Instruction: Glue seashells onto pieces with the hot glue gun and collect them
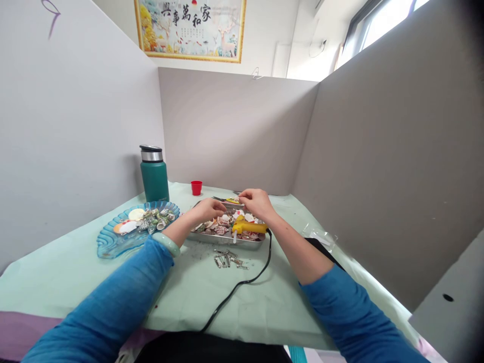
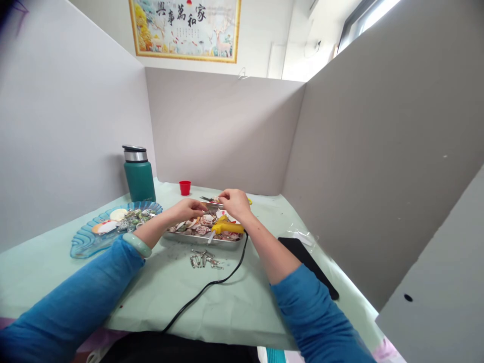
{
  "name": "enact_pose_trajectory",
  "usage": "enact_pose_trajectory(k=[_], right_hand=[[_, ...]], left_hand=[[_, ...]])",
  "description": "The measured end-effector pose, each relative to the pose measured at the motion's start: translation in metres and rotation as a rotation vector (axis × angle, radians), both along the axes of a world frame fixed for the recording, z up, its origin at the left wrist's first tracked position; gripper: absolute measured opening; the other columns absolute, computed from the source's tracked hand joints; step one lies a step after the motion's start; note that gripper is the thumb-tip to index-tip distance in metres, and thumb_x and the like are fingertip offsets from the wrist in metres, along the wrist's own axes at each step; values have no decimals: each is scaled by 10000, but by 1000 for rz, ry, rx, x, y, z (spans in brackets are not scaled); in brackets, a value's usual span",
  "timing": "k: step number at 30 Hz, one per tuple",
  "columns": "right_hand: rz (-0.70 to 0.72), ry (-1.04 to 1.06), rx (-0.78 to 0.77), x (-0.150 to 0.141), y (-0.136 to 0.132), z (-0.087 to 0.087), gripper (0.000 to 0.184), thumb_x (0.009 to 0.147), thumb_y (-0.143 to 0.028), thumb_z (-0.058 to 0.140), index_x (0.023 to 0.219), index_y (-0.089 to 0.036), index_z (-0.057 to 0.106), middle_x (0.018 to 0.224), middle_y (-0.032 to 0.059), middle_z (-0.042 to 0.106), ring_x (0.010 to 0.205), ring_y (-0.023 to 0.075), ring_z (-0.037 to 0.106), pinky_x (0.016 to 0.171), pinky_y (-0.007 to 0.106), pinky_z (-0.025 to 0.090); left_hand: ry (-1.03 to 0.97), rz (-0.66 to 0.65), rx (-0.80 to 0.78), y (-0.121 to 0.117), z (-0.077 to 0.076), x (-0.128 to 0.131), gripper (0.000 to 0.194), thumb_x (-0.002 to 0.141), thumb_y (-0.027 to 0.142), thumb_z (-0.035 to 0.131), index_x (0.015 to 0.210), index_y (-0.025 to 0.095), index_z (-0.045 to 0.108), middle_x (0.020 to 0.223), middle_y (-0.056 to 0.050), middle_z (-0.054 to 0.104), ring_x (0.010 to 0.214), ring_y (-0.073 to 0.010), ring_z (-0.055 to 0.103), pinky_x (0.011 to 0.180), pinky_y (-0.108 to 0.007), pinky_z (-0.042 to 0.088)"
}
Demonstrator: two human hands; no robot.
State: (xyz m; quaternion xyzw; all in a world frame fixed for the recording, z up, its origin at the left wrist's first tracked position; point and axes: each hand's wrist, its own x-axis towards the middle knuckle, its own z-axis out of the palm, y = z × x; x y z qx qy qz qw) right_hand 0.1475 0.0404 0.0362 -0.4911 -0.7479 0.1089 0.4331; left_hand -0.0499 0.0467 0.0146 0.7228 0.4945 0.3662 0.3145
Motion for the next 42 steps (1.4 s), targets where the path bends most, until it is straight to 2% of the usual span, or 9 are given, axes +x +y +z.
enact_pose_trajectory(k=[5, 9, 16, 22, 26, 29, 31, 36, 42], right_hand=[[27, 117, -65, -2, -1, 0, 142, 732, -199, 559, 766, -175, 695, 597, -1, 655, 494, 109, 598, 544, 214, 468], [98, 251, -158, -8, -2, -4, 101, 741, -213, 588, 764, -158, 669, 618, 17, 655, 543, 129, 624, 486, 206, 481], [218, 509, -405, -22, -10, -7, 77, 783, -99, 575, 734, -130, 626, 621, 27, 659, 546, 111, 635, 520, 207, 535], [293, 578, -448, -27, -11, -8, 45, 782, -118, 608, 740, -134, 615, 601, 19, 655, 527, 108, 629, 528, 214, 539], [248, 481, -353, -24, -9, -8, 52, 771, -185, 604, 778, -150, 642, 689, 21, 674, 566, 105, 621, 506, 198, 496], [138, 303, -154, -20, -6, -9, 131, 756, -284, 609, 788, -178, 678, 696, 3, 675, 574, 108, 589, 507, 201, 443], [56, 179, 3, -17, -3, -10, 164, 761, -324, 595, 779, -199, 698, 692, -8, 676, 602, 115, 577, 564, 217, 433], [-40, -5, 254, -13, -1, -10, 182, 804, -263, 543, 815, -221, 720, 793, 4, 692, 721, 134, 588, 696, 242, 419], [-72, -51, 297, -15, -5, -10, 185, 826, -256, 544, 827, -235, 728, 831, 16, 683, 746, 138, 587, 719, 241, 415]], left_hand=[[-284, 30, -86, 0, 0, 3, 112, 594, 162, 721, 705, 149, 720, 446, 3, 548, 420, -96, 447, 419, -211, 344], [-451, 34, -123, -2, 3, 6, 88, 615, 103, 711, 703, 109, 705, 507, -30, 570, 454, -95, 481, 440, -218, 386], [-822, -32, -211, -6, 6, 7, 121, 625, 93, 755, 709, 78, 668, 561, -30, 593, 481, -79, 526, 488, -203, 439], [-976, -58, -318, -5, 2, 12, 45, 709, 91, 699, 720, 91, 654, 656, -55, 647, 578, -96, 595, 596, -207, 499], [-1007, -2, -308, -9, 4, 12, 59, 778, 167, 655, 808, 131, 619, 731, -55, 665, 666, -135, 641, 657, -265, 522], [-997, 14, -266, -13, 7, 10, 93, 859, 226, 556, 912, 157, 589, 673, -22, 626, 643, -144, 634, 642, -307, 525], [-979, -4, -258, -14, 9, 11, 143, 888, 220, 500, 979, 155, 588, 596, 11, 566, 548, -113, 581, 592, -277, 506], [-930, -81, -215, -17, 13, 15, 196, 821, 151, 557, 1008, 98, 584, 619, -14, 585, 460, -73, 462, 443, -202, 339], [-875, -201, -165, -19, 10, 20, 210, 714, 123, 646, 909, 108, 568, 721, -69, 653, 528, -86, 502, 496, -216, 334]])
